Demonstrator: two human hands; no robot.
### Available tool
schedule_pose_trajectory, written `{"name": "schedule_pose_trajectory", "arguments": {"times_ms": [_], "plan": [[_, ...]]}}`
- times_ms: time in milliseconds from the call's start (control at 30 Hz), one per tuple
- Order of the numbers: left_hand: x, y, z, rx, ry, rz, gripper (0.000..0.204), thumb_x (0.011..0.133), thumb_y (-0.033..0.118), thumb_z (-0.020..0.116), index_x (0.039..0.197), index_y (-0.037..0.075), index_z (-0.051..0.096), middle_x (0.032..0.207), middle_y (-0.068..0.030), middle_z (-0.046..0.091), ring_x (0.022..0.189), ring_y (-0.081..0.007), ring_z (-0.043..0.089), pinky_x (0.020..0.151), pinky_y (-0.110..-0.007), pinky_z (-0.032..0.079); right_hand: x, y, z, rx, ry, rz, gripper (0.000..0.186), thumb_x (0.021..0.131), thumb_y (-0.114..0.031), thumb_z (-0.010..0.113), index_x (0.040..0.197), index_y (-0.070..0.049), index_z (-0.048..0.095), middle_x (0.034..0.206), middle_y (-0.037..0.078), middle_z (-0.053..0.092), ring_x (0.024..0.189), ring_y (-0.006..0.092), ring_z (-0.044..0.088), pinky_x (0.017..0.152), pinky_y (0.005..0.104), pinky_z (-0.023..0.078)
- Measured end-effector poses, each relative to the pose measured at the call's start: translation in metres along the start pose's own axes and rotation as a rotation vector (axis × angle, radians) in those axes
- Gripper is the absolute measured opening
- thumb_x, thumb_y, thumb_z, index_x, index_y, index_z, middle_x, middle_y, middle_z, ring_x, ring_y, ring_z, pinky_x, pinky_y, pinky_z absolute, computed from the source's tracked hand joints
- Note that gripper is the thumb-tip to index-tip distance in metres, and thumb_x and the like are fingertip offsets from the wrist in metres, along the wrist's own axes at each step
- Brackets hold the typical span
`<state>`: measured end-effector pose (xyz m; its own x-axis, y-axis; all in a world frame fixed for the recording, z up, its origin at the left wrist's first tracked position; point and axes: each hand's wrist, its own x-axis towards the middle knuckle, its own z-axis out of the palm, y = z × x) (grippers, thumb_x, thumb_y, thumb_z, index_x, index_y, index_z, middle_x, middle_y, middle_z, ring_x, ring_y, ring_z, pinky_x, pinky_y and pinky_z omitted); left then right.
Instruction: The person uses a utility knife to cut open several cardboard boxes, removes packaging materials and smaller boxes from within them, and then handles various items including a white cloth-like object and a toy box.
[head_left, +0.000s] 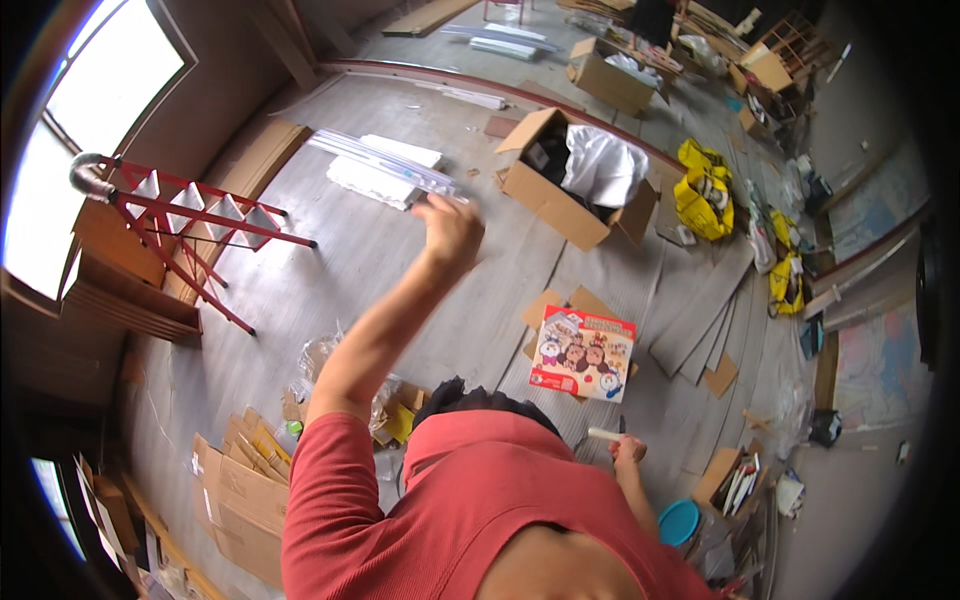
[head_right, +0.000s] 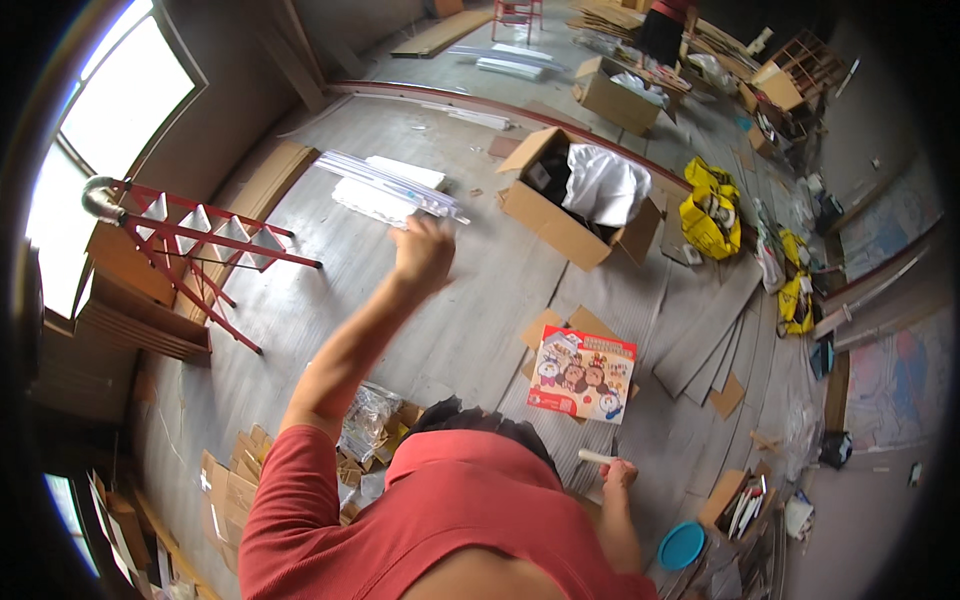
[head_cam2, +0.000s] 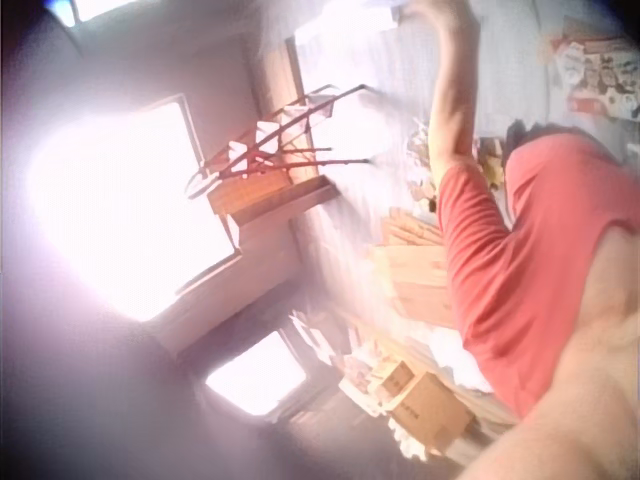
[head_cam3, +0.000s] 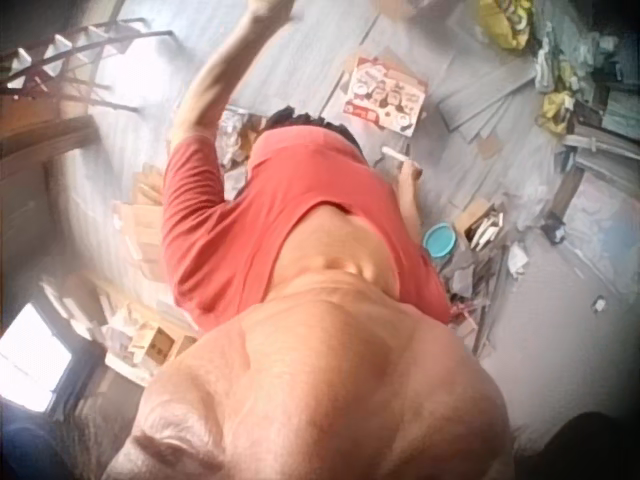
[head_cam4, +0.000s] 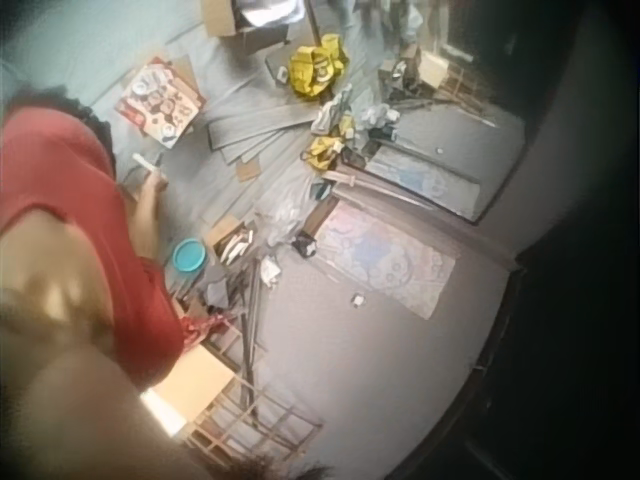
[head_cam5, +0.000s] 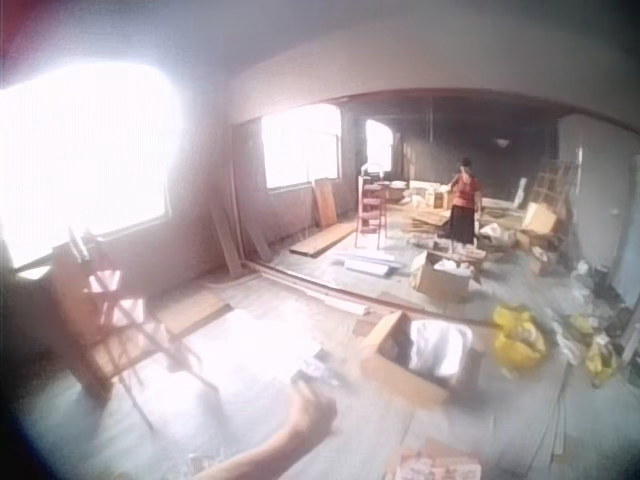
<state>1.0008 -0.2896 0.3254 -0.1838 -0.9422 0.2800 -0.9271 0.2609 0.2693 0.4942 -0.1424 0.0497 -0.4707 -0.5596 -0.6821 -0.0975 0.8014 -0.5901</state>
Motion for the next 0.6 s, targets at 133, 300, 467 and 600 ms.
{"name": "schedule_pose_trajectory", "arguments": {"times_ms": [133,300,467,600], "plan": [[-0.069,0.064,0.070,-0.148,-0.618,-0.304,0.074,0.072,0.065,0.058,0.115,0.004,0.055,0.092,-0.0143,0.064,0.090,-0.0318,0.061,0.081,-0.042,0.047,-0.023,-0.077,0.059,0.544,-0.251,-0.209,0.027,0.080,-0.005,0.057,0.106,0.002,0.053,0.068,0.010,0.058,0.054,0.0189,0.058,0.047,0.0274,0.047],[-0.105,0.118,0.142,-1.245,-0.460,-0.825,0.082,0.076,0.054,0.064,0.129,-0.003,0.038,0.104,-0.0157,0.061,0.097,-0.0234,0.059,0.080,-0.035,0.047,-0.107,-0.168,0.153,0.627,-0.622,-0.339,0.023,0.083,-0.009,0.059,0.103,0.000,0.055,0.085,0.008,0.060,0.066,0.0164,0.059,0.061,0.0265,0.051],[-0.065,0.089,0.142,-2.040,0.000,-1.123,0.057,0.082,0.040,0.063,0.120,0.005,0.041,0.103,-0.0110,0.056,0.088,-0.0195,0.057,0.080,-0.035,0.047,-0.143,-0.167,0.221,0.443,-0.704,-0.469,0.013,0.082,-0.007,0.059,0.094,-0.002,0.060,0.082,0.004,0.061,0.063,0.0113,0.058,0.056,0.0222,0.049],[-0.042,0.027,0.163,-2.028,0.164,-1.374,0.045,0.084,0.039,0.060,0.112,0.006,0.051,0.088,-0.0064,0.055,0.084,-0.0173,0.052,0.070,-0.037,0.046,-0.174,-0.206,0.250,0.356,-0.843,-0.331,0.015,0.083,-0.008,0.059,0.095,0.000,0.059,0.080,0.005,0.061,0.060,0.0105,0.057,0.053,0.0212,0.047]]}}
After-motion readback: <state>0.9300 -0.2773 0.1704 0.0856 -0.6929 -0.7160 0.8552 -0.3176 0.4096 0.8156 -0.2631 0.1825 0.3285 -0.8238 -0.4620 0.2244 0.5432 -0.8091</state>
